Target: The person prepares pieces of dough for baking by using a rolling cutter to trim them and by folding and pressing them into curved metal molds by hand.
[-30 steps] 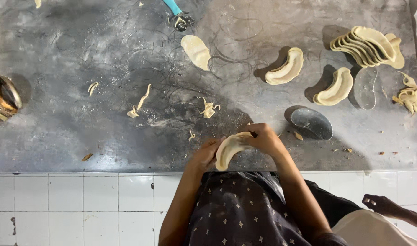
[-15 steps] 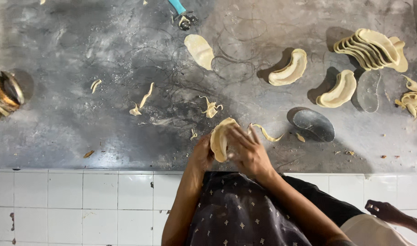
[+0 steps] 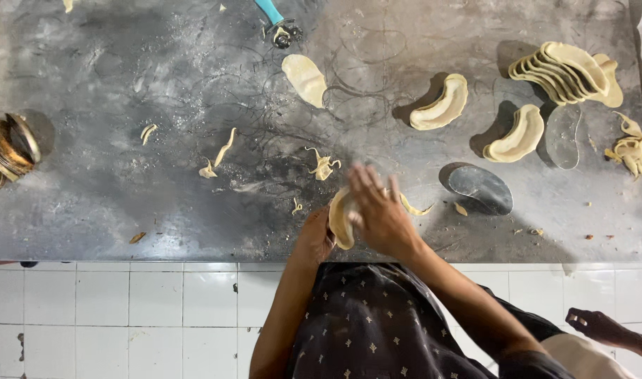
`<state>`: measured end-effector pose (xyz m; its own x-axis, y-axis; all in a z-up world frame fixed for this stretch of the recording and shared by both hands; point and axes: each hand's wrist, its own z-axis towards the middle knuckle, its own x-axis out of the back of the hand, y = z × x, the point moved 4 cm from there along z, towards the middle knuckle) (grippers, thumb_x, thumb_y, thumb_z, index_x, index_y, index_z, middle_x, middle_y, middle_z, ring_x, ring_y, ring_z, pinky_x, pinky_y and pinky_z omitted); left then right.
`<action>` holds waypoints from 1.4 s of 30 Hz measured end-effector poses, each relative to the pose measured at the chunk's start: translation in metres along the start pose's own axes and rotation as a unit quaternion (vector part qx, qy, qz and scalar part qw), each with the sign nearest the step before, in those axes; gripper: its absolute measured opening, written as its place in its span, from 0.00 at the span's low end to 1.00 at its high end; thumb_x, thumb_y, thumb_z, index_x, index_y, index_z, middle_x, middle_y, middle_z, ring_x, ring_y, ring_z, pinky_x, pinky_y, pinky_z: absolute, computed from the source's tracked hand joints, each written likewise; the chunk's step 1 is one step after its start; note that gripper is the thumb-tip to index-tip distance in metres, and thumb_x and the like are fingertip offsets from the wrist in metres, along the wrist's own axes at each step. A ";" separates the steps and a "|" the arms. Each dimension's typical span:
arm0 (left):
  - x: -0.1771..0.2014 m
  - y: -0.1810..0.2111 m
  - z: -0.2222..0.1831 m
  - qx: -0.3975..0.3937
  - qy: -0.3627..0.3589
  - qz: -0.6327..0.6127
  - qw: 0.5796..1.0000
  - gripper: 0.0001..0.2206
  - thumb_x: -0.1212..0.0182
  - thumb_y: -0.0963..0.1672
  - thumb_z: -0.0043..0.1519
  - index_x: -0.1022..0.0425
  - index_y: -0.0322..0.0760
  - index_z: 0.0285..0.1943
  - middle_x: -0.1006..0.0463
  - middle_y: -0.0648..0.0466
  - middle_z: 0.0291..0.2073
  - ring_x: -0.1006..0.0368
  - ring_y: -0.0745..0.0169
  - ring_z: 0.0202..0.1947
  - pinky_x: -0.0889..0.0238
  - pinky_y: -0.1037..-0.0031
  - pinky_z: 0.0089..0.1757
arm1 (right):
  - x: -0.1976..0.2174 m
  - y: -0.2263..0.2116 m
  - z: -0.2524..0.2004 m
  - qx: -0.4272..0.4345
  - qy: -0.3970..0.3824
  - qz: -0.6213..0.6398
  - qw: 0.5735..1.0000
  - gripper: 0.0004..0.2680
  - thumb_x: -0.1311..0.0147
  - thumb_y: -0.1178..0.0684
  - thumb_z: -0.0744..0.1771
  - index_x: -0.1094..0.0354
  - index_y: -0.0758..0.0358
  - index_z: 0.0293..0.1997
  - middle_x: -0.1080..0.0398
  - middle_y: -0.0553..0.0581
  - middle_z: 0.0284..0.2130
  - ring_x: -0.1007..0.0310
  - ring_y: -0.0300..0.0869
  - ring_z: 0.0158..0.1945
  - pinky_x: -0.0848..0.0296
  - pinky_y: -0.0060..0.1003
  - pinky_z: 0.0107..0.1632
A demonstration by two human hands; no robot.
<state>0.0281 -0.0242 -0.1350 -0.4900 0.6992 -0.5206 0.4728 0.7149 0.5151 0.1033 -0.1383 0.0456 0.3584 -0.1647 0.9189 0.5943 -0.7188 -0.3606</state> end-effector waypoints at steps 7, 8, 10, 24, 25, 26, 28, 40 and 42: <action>0.057 -0.018 0.035 0.036 -0.039 -0.029 0.998 0.15 0.52 0.47 0.68 0.24 0.30 0.42 0.23 0.46 0.29 0.24 0.54 0.27 0.32 0.65 0.31 | 0.018 -0.047 -0.038 0.273 -0.055 0.052 0.959 0.30 0.82 0.28 0.68 0.46 0.61 0.66 0.48 0.68 0.66 0.53 0.58 0.70 0.67 0.67 0.67; 0.062 -0.020 0.038 0.046 -0.050 -0.039 0.997 0.15 0.51 0.48 0.67 0.25 0.30 0.43 0.21 0.43 0.33 0.22 0.49 0.31 0.29 0.58 0.36 | 0.029 -0.052 -0.044 0.326 -0.019 0.092 0.941 0.28 0.82 0.30 0.69 0.44 0.60 0.65 0.42 0.66 0.63 0.46 0.56 0.67 0.66 0.66 0.67; 0.053 -0.011 0.034 0.054 -0.060 -0.049 0.996 0.14 0.49 0.48 0.66 0.25 0.31 0.43 0.19 0.41 0.37 0.20 0.44 0.35 0.27 0.50 0.41 | 0.037 -0.053 -0.050 0.379 0.017 0.132 0.916 0.26 0.81 0.33 0.70 0.42 0.60 0.64 0.36 0.65 0.59 0.39 0.53 0.64 0.64 0.65 0.67; -0.020 0.029 -0.036 -0.012 -0.042 0.242 0.969 0.18 0.38 0.50 0.64 0.21 0.26 0.42 0.22 0.39 0.26 0.23 0.49 0.26 0.31 0.69 0.29 | -0.001 0.055 -0.027 -0.106 -0.096 0.473 0.869 0.06 0.39 0.56 0.62 0.25 0.66 0.37 0.25 0.63 0.21 0.25 0.43 0.25 0.27 0.37 0.30; -0.027 0.031 -0.044 -0.011 -0.042 0.242 0.969 0.18 0.38 0.50 0.64 0.21 0.26 0.42 0.22 0.39 0.26 0.23 0.49 0.26 0.31 0.69 0.29 | -0.013 0.064 -0.032 -0.107 -0.097 0.474 0.869 0.06 0.39 0.56 0.62 0.25 0.66 0.37 0.25 0.63 0.21 0.25 0.43 0.25 0.27 0.37 0.30; -0.034 0.035 -0.052 -0.022 -0.046 0.173 0.984 0.23 0.45 0.54 0.65 0.21 0.28 0.45 0.20 0.43 0.28 0.22 0.56 0.28 0.29 0.72 0.31 | -0.023 0.076 -0.036 -0.128 -0.068 0.447 0.883 0.05 0.38 0.55 0.62 0.24 0.62 0.37 0.24 0.60 0.20 0.24 0.42 0.24 0.28 0.36 0.31; -0.037 0.037 -0.052 -0.035 -0.053 0.103 0.993 0.28 0.53 0.57 0.66 0.21 0.29 0.49 0.18 0.46 0.31 0.21 0.62 0.30 0.27 0.74 0.34 | -0.039 0.093 -0.039 -0.146 -0.035 0.417 0.896 0.05 0.38 0.55 0.62 0.24 0.58 0.37 0.22 0.58 0.20 0.22 0.40 0.24 0.29 0.34 0.31; -0.087 0.062 -0.092 -0.271 -0.033 0.462 0.844 0.11 0.43 0.40 0.62 0.21 0.27 0.49 0.20 0.38 0.29 0.24 0.49 0.23 0.31 0.70 0.26 | -0.016 0.081 -0.046 -0.209 0.043 0.179 0.961 0.15 0.40 0.40 0.61 0.26 0.50 0.48 0.23 0.61 0.28 0.23 0.62 0.33 0.28 0.58 0.37; -0.105 0.072 -0.097 -0.268 -0.063 0.540 0.795 0.13 0.46 0.44 0.59 0.19 0.39 0.47 0.19 0.42 0.30 0.22 0.40 0.34 0.30 0.59 0.29 | -0.018 0.082 -0.045 -0.169 0.018 0.132 0.977 0.14 0.39 0.38 0.58 0.27 0.50 0.39 0.22 0.55 0.28 0.22 0.56 0.34 0.25 0.51 0.38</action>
<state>0.0422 -0.0462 0.0231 0.0834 0.9229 0.3760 0.1715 -0.3850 0.9068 0.1134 -0.2243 0.0066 0.4375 -0.3933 0.8086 0.2113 -0.8291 -0.5176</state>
